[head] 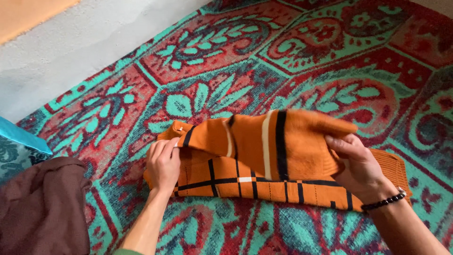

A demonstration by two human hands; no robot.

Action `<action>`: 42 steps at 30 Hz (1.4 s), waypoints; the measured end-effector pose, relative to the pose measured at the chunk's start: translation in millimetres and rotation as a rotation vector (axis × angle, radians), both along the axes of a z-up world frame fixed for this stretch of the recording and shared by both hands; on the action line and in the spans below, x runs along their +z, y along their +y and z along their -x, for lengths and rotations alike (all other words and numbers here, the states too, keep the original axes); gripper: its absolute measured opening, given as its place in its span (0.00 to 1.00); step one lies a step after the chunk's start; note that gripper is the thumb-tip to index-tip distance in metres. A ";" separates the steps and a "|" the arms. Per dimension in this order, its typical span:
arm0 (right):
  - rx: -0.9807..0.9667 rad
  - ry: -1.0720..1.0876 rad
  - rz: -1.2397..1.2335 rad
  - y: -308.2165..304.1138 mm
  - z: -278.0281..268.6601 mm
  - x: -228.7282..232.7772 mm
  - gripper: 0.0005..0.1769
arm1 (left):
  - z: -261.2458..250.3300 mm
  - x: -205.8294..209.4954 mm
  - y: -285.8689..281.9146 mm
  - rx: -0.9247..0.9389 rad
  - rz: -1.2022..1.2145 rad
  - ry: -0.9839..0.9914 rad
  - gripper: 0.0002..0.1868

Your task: Folding an orange sweater, brown pants, and a black sweater on the floor and placing them in a closet.

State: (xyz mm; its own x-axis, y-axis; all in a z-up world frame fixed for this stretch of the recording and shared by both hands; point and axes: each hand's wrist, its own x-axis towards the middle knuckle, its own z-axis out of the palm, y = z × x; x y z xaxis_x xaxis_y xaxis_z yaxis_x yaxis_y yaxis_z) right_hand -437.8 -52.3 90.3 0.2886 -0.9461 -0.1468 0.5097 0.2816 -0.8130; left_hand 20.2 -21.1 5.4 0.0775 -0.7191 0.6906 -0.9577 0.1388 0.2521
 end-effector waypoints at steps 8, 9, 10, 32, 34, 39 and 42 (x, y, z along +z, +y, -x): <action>-0.414 0.771 -0.356 30.2 66.4 -63.7 0.06 | -13.3 -10.2 57.8 -0.194 -0.079 -0.235 0.15; -0.392 0.764 -0.347 32.6 53.7 -45.7 0.08 | -13.9 -14.1 57.0 -0.205 -0.126 -0.263 0.16; -0.395 0.765 -0.349 29.4 63.9 -52.7 0.08 | -14.9 -14.9 54.5 -0.208 -0.126 -0.262 0.16; -0.187 1.661 -0.171 30.2 187.1 -86.0 0.21 | -18.0 -37.3 69.0 -0.323 -0.107 -0.305 0.23; -0.092 2.178 0.036 10.8 152.2 -62.4 0.29 | -15.1 -46.1 70.5 -0.303 -0.124 -0.309 0.25; 0.075 1.327 0.493 -27.3 -46.8 -27.5 0.24 | -11.4 -53.2 68.9 -0.104 -0.122 -0.344 0.24; 0.372 1.362 0.527 -38.6 -142.4 -16.8 0.33 | 4.6 -25.1 75.1 -0.015 -0.064 -0.228 0.21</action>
